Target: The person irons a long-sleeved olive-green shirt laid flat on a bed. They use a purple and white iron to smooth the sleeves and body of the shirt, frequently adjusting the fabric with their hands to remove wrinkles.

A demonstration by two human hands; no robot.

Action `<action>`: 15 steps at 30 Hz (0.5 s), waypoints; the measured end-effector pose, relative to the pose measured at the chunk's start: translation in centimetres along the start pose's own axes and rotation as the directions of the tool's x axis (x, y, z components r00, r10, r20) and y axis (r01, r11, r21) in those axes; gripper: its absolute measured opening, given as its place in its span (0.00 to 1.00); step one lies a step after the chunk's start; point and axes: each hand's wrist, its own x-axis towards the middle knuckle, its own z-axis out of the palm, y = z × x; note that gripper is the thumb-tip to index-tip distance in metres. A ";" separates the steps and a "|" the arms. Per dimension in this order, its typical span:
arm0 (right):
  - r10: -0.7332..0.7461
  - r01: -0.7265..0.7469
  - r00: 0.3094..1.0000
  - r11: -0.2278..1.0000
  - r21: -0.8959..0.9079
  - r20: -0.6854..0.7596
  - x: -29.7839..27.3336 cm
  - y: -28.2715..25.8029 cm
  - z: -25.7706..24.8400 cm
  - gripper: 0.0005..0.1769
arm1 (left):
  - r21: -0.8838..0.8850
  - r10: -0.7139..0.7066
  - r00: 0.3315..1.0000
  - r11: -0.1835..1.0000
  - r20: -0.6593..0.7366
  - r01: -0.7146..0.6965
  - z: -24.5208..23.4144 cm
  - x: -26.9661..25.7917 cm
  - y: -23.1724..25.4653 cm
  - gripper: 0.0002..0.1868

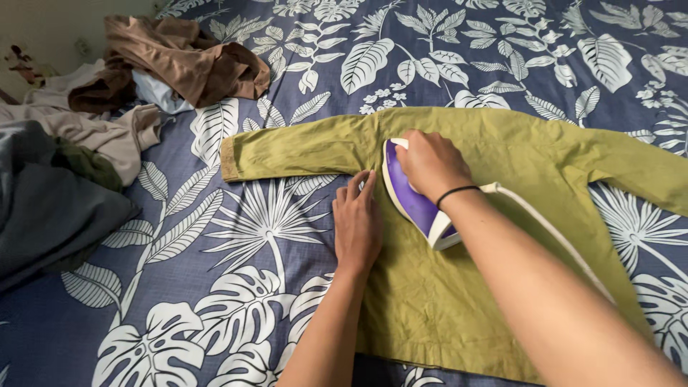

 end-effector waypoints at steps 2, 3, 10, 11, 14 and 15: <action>0.010 -0.010 1.000 1.000 -0.013 0.012 0.2 -0.1 0.2 0.17 | 0.013 -0.002 1.000 1.000 0.005 0.002 0.0 0.0 0.0 0.26; 0.016 -0.016 1.000 1.000 -0.019 0.019 0.2 0.0 0.2 0.17 | 0.021 0.009 1.000 1.000 0.009 -0.009 -0.1 0.0 0.0 0.27; 0.019 -0.018 1.000 0.998 -0.060 0.008 0.1 2.2 -0.7 0.16 | 0.058 0.054 0.998 0.997 0.033 -0.056 -0.3 0.2 0.1 0.28; 0.029 -0.029 1.000 0.998 -0.056 0.007 0.0 2.8 -1.0 0.16 | 0.066 0.055 0.998 0.996 0.033 -0.057 -0.3 0.3 0.2 0.28; 0.008 -0.009 1.000 0.999 -0.043 -0.023 -0.2 3.9 -1.2 0.16 | 0.180 0.016 0.997 0.983 0.073 -0.029 -0.2 0.9 0.8 0.28; -0.005 0.004 0.999 0.999 -0.038 -0.040 -0.2 4.2 -1.3 0.16 | 0.241 0.018 0.997 0.970 0.079 -0.037 -0.1 1.4 1.0 0.26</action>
